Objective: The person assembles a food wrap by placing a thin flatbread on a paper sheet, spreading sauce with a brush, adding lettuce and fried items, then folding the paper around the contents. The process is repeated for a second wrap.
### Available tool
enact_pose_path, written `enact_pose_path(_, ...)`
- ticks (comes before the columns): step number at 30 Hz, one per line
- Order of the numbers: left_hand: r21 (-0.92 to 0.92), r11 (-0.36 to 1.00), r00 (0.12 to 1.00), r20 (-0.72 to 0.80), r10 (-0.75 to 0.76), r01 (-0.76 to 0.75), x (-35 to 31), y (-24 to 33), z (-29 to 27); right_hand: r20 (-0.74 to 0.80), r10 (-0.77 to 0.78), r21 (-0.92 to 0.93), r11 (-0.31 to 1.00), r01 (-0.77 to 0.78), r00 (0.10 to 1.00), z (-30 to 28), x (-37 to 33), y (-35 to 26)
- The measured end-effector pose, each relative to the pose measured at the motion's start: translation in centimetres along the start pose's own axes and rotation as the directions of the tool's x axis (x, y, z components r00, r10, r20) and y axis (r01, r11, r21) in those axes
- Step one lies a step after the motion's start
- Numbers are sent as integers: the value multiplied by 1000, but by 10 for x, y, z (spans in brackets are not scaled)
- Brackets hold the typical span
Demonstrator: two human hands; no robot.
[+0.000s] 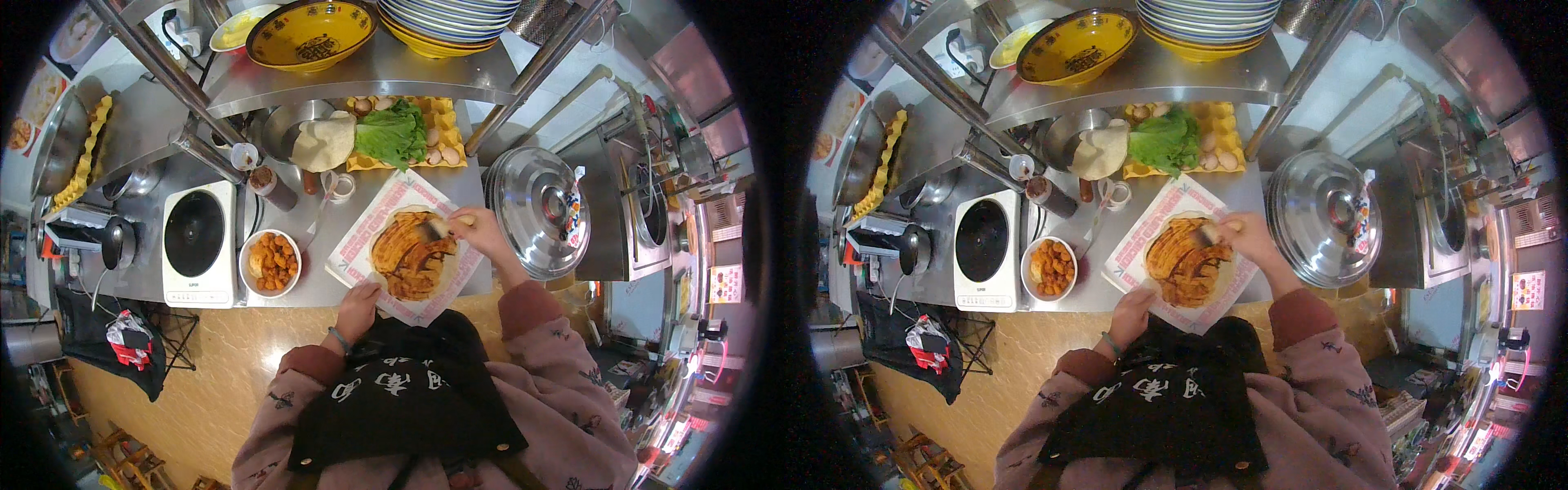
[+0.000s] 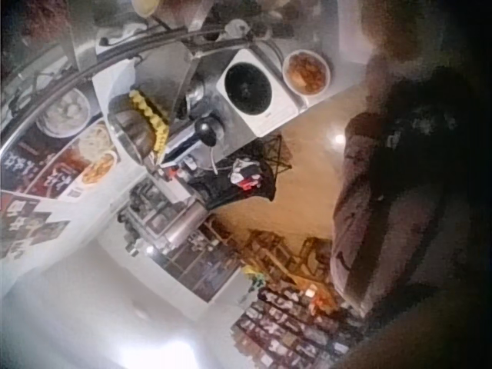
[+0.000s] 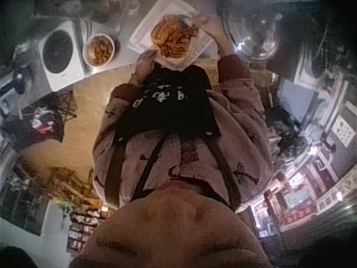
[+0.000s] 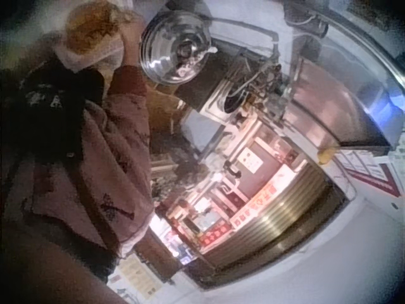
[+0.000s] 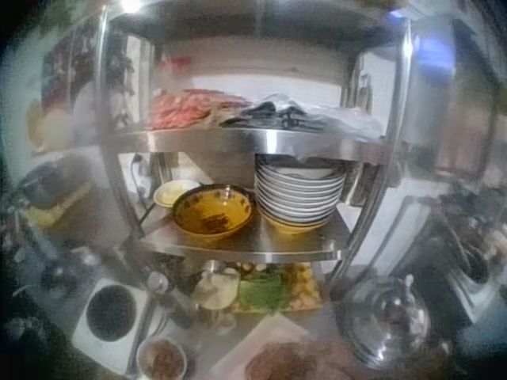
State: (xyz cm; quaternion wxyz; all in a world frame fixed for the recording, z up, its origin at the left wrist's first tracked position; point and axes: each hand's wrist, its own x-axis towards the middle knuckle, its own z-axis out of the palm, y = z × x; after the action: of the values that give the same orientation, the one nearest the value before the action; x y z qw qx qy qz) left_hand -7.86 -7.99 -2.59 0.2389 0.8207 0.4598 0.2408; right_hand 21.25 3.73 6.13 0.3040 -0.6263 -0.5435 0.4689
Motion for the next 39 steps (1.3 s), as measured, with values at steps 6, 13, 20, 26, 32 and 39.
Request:
enact_pose_path(6,-28,999,999,32,-30,30,1,0,-2,114,-259,-170,946,276,959,44,15,-5)
enact_pose_path(13,4,1000,1000,7,-7,7,2,3,-2,-190,-205,-320,937,137,960,2,-27,6)
enact_pose_path(20,9,1000,1000,30,0,0,1,2,-3,-87,-199,-116,975,189,976,63,-63,6)
enact_pose_path(26,11,999,999,26,33,-33,1,-1,-2,-310,-94,-237,971,19,946,1,-68,9)
enact_pose_path(32,-4,1000,998,63,19,-19,2,-3,-1,-128,-43,-195,981,18,991,34,-83,20)
enact_pose_path(39,-15,999,996,77,38,-36,3,-4,-3,-199,-263,-384,907,172,944,-19,-90,21)
